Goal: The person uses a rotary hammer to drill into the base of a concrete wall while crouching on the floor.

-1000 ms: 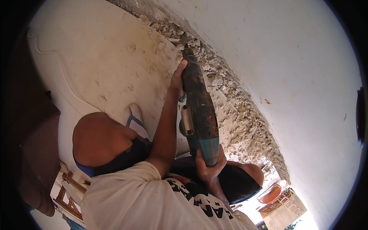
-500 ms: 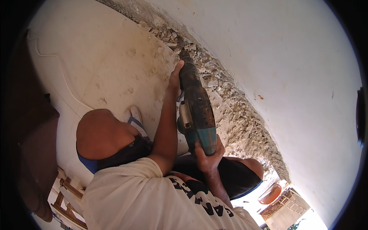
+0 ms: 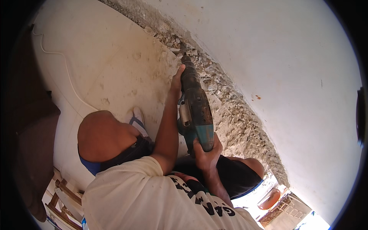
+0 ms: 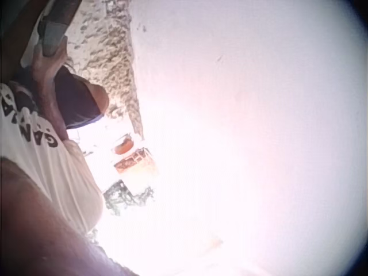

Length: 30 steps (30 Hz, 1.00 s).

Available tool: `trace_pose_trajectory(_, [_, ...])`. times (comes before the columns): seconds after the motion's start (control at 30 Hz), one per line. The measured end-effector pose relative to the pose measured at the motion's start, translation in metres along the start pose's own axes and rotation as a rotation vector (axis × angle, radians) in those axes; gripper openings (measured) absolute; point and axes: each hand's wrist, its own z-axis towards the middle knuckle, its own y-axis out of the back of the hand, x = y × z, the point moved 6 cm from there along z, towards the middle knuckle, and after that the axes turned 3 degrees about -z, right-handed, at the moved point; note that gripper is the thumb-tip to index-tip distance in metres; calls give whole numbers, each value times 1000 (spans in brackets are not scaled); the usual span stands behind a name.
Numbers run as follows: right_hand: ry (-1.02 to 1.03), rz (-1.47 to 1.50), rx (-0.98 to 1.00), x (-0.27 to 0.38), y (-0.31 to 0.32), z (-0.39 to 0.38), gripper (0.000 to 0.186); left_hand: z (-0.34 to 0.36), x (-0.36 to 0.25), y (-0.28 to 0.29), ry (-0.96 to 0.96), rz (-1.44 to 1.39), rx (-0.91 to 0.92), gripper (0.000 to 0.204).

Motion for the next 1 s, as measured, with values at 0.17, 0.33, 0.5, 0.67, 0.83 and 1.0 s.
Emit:
trace_pose_trajectory(0.17, [27,21,-27,-6,4,-11,16,-16,-1,2,-9,62,-36,48])
trace_pose_trajectory(0.33, [21,146,53,16,12,-15,19,-29,-16,-8,-39,-10,67,47])
trace_pose_trajectory(0.5, [143,132,97,29,20,-16,26,-35,-53,-8,-158,44,145,50])
trace_pose_trajectory(0.67, [114,183,159,25,30,-19,36,-61,-46,-27,-9,22,243,59])
trace_pose_trajectory(0.83, [198,268,168,19,39,-24,48,-78,-29,-39,44,67,256,58])
trace_pose_trajectory(1.0, [216,275,217,19,51,-26,61,-79,-13,-45,49,137,258,58])
